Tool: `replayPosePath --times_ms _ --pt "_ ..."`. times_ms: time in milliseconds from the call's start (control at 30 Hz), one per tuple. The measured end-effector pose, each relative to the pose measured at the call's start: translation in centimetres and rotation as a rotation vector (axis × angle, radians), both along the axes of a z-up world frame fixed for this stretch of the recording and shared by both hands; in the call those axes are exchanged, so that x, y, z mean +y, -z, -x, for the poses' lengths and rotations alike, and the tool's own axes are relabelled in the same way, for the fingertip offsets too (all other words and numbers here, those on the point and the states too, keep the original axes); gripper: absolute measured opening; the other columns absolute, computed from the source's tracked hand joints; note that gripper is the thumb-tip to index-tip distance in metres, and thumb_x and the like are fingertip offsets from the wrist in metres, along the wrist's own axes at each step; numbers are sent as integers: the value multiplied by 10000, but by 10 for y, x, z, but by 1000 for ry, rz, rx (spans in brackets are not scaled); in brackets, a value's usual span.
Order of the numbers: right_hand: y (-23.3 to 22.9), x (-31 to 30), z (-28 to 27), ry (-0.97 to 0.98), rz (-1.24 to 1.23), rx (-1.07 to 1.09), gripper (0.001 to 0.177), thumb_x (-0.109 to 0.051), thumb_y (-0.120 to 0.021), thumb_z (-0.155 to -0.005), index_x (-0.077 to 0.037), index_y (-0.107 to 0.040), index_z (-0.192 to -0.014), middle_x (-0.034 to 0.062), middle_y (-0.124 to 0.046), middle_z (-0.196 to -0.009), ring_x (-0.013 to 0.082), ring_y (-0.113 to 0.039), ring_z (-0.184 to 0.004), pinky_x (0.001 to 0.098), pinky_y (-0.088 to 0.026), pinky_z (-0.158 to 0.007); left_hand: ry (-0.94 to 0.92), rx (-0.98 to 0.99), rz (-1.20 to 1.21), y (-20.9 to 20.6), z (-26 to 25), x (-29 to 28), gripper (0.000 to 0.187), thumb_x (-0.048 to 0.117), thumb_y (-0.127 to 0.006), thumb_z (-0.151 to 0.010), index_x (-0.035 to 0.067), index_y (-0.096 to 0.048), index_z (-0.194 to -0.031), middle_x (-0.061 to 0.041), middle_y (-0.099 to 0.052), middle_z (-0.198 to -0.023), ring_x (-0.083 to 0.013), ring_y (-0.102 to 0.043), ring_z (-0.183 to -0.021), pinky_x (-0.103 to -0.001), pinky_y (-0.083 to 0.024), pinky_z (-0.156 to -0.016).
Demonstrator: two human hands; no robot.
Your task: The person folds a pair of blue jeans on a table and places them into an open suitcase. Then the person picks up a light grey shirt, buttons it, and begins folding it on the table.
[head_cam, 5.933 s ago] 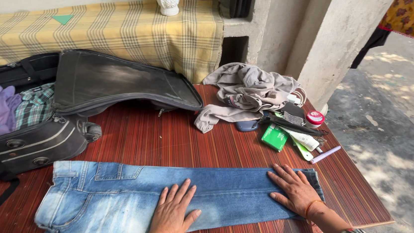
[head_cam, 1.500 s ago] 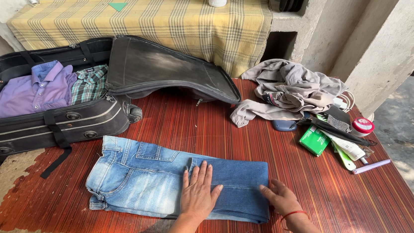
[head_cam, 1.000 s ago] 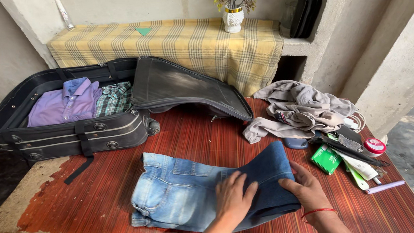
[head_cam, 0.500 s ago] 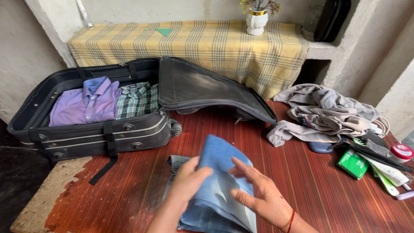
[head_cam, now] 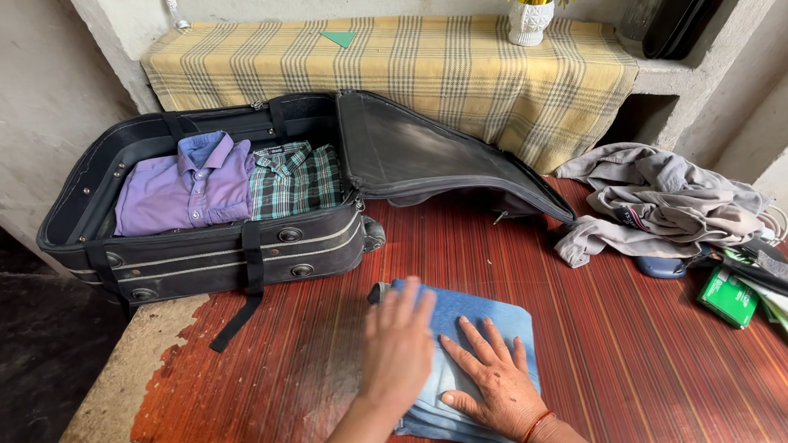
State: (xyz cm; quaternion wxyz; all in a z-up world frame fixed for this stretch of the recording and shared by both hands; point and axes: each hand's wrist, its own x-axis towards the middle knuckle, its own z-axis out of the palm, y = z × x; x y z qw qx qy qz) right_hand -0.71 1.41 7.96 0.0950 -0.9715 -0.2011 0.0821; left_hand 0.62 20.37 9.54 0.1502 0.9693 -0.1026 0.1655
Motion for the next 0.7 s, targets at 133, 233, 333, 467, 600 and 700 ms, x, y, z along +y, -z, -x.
replayPosePath --times_ms 133,233,333,467,600,700 --pt "-4 9 -1 -18 128 2 1040 -903 -468 -724 -332 -272 -1570 35 -88 -1694 384 -5 -1545 708 -72 -1166 117 150 -58 11 -10 1 605 452 -463 -1002 93 -447 -1489 -103 -268 -1649 -356 -248 -1499 -574 -123 -1216" --pt "2 13 4 -25 148 21 1015 -907 -383 -769 -322 -252 -1588 11 -108 -1696 345 -42 -1554 662 -98 -1201 65 343 -43 26 -11 11 705 569 -411 -994 110 -386 -1529 -80 -194 -1669 -355 -170 -1524 -575 -76 -1221" --pt "10 15 4 -36 204 36 993 -907 -314 -776 -355 -213 -1595 -4 -101 -1686 323 -35 -1549 639 -69 -1215 39 435 -4 37 -10 16 751 610 -395 -982 126 -348 -1555 -64 -148 -1688 -357 -138 -1534 -570 -72 -1223" --pt "17 11 3 -48 201 14 979 -900 -278 -786 -352 -206 -1593 -7 -107 -1735 320 -40 -1541 628 -66 -1205 31 456 15 41 -11 15 759 610 -407 -975 135 -332 -1562 -53 -128 -1691 -354 -130 -1537 -570 -81 -1227" --pt "23 1 8 -22 109 -58 891 -844 -262 -842 -354 -245 -1585 -46 -148 -1700 288 -69 -1549 595 -86 -1211 44 421 43 37 -4 19 757 583 -485 -966 131 -349 -1558 -68 -131 -1700 -353 -136 -1547 -582 -115 -1225" --pt "31 -11 4 37 102 -61 811 -772 -278 -889 -397 -260 -1608 -64 -140 -1715 272 -61 -1548 592 -63 -1210 61 395 109 37 7 33 823 551 -580 -915 120 -310 -1562 -90 -107 -1707 -323 -146 -1551 -544 -129 -1234"
